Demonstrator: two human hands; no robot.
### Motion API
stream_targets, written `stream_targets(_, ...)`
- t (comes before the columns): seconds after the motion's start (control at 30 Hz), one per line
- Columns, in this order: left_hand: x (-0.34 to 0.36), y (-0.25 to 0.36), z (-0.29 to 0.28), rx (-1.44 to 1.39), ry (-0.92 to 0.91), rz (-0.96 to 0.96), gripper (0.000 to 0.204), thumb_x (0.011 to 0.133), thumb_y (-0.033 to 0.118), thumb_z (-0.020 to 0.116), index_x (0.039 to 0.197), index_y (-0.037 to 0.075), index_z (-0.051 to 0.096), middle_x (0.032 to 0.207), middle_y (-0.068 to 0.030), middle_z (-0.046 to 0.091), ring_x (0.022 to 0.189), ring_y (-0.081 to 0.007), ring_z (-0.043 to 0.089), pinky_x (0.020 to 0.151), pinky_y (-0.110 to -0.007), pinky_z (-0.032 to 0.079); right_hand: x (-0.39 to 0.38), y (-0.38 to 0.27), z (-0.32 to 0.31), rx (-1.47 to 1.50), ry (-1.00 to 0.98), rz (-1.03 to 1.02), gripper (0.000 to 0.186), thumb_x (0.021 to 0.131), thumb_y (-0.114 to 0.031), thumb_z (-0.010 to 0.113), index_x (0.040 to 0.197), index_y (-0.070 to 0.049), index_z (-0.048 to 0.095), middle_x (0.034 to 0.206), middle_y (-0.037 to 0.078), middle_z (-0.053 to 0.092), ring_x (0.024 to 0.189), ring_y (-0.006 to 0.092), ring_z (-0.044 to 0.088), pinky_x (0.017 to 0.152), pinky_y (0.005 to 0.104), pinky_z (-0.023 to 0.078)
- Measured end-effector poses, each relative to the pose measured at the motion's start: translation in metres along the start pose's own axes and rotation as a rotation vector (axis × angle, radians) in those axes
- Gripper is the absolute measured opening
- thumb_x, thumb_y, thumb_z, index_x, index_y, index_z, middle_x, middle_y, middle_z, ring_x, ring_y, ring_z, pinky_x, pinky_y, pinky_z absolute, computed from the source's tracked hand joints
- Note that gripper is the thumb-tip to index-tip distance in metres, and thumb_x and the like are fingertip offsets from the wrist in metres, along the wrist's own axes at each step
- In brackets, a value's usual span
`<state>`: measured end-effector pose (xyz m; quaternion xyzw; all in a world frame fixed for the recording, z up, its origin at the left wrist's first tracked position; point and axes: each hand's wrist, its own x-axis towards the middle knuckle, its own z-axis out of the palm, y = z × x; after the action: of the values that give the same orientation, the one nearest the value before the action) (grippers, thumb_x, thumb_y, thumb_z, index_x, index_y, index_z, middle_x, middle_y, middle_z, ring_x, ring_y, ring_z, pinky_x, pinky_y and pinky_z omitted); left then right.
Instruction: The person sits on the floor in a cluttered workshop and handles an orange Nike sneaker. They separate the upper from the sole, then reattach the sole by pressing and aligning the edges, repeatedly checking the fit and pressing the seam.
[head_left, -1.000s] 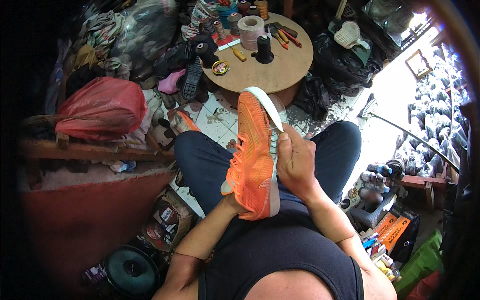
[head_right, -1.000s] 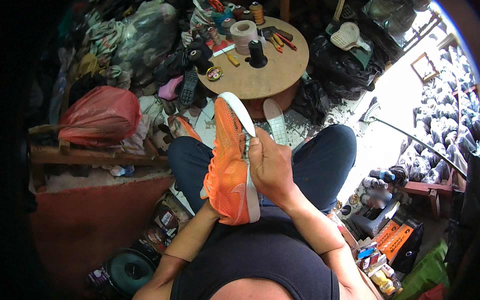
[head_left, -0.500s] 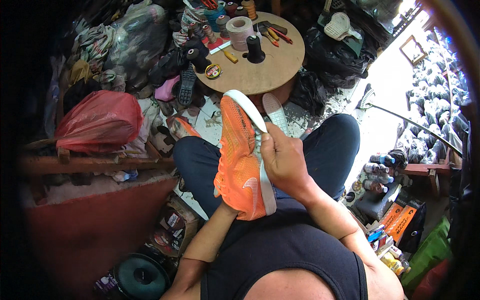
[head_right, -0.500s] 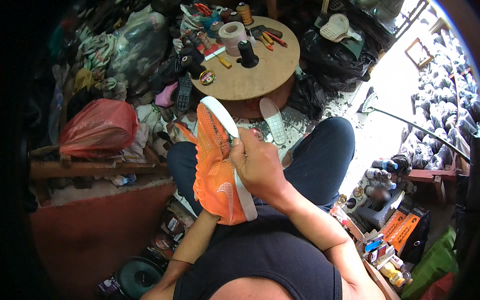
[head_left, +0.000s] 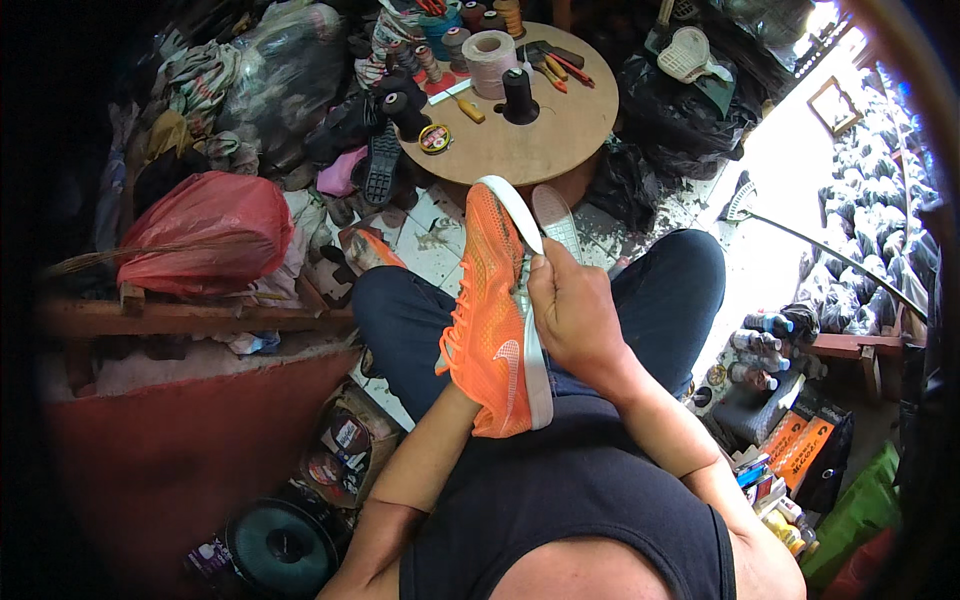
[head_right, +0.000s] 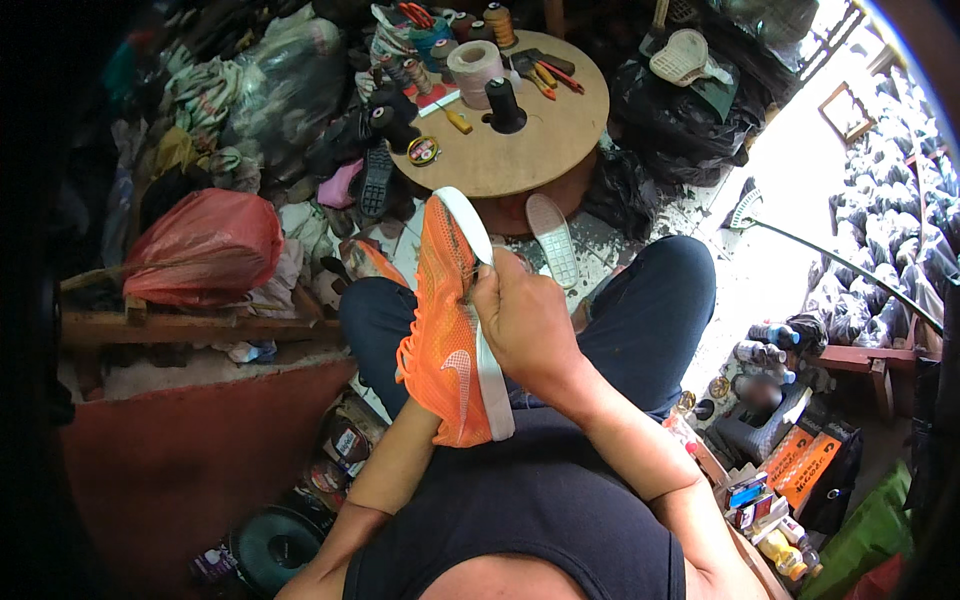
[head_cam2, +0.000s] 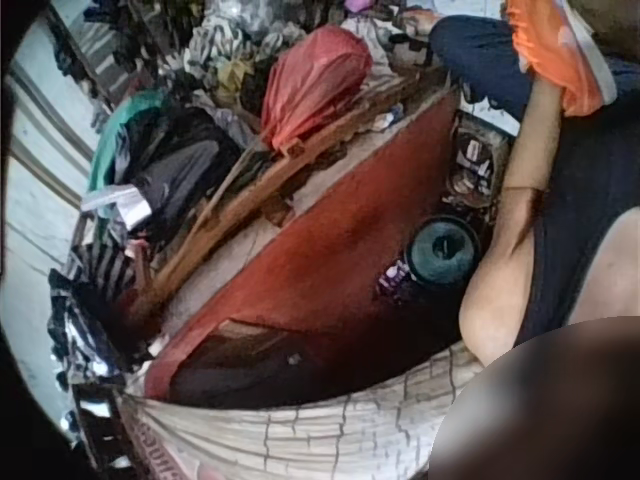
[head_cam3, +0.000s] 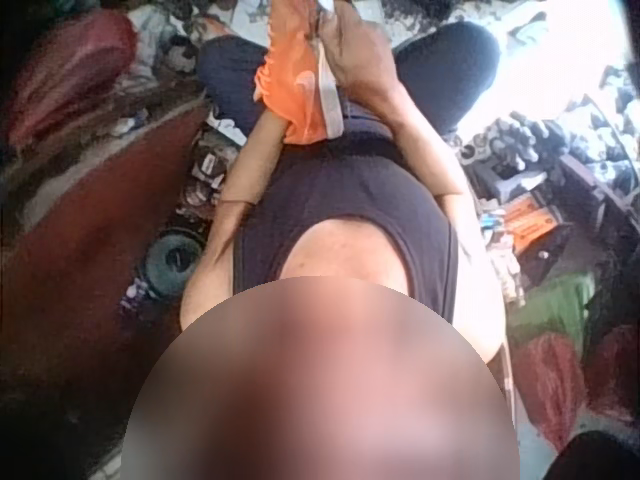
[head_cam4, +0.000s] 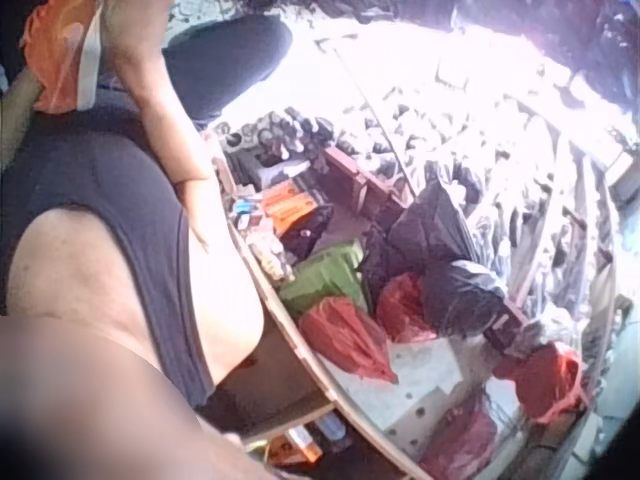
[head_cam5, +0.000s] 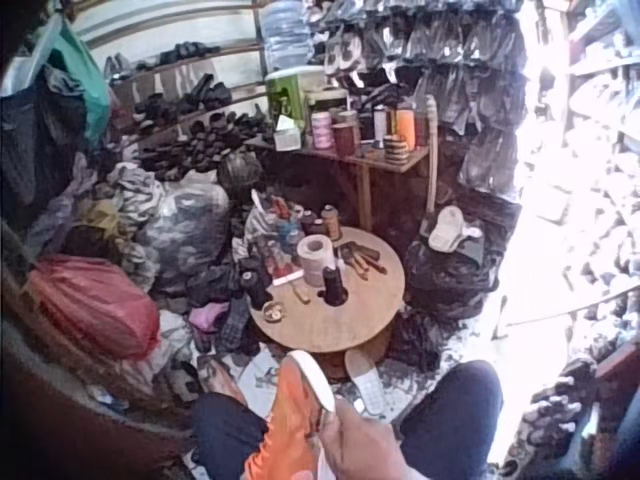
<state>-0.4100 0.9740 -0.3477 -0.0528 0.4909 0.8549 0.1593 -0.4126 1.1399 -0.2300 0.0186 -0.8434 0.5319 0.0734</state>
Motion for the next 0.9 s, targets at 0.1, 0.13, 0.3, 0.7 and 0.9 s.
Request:
stream_targets(0.1, -0.004, 0.002, -0.003, -0.124, 0.019, -0.035, 0.045, 0.116, 0.018, 0.049, 0.158, 0.004, 0.043, 0.140, -0.0107, 0.059, 0.125, -0.0214, 0.060, 0.108, -0.034, 0.053, 0.000, 0.000, 0.000, 0.023, 0.004, -0.003, 0.014, 0.104, -0.013, 0.058, 0.100, 0.001, 0.059, 0.077, 0.029, 0.063, 0.076, 0.0529, 0.065, 0.066, 0.0603, 0.049)
stream_targets(0.13, -0.009, 0.005, -0.002, -0.189, 0.040, -0.061, 0.044, 0.117, 0.018, 0.048, 0.158, 0.004, 0.044, 0.139, -0.0107, 0.060, 0.124, -0.0213, 0.061, 0.107, -0.034, 0.054, 0.000, -0.001, 0.001, 0.013, 0.019, -0.028, 0.014, 0.104, -0.013, 0.058, 0.100, 0.001, 0.059, 0.076, 0.029, 0.063, 0.076, 0.0531, 0.064, 0.066, 0.0603, 0.049)
stream_targets(0.3, -0.043, 0.000, 0.002, 0.335, 0.120, 0.052, 0.035, 0.111, 0.010, 0.057, 0.146, 0.004, 0.053, 0.123, -0.0080, 0.061, 0.111, -0.0176, 0.061, 0.096, -0.032, 0.056, 0.001, -0.001, 0.005, 0.004, 0.012, -0.050, 0.014, 0.104, -0.012, 0.058, 0.098, 0.001, 0.059, 0.075, 0.029, 0.061, 0.075, 0.0533, 0.063, 0.066, 0.0601, 0.048)
stream_targets(0.7, -0.041, 0.005, 0.011, 0.348, 0.087, 0.058, 0.041, 0.110, 0.011, 0.060, 0.150, 0.005, 0.051, 0.138, -0.0100, 0.059, 0.128, -0.0226, 0.057, 0.111, -0.036, 0.048, 0.000, -0.005, 0.005, 0.004, -0.004, -0.036, 0.015, 0.104, -0.013, 0.060, 0.106, 0.001, 0.062, 0.076, 0.028, 0.065, 0.075, 0.0498, 0.067, 0.065, 0.0578, 0.050)
stream_targets(0.9, -0.025, 0.016, 0.033, 0.269, 0.100, 0.075, 0.043, 0.110, 0.012, 0.059, 0.152, 0.005, 0.049, 0.140, -0.0102, 0.057, 0.130, -0.0228, 0.056, 0.113, -0.036, 0.047, -0.005, -0.008, 0.002, -0.025, -0.069, -0.039, 0.034, 0.108, -0.023, 0.059, 0.132, 0.000, 0.061, 0.093, 0.029, 0.071, 0.084, 0.0478, 0.070, 0.073, 0.0548, 0.055)
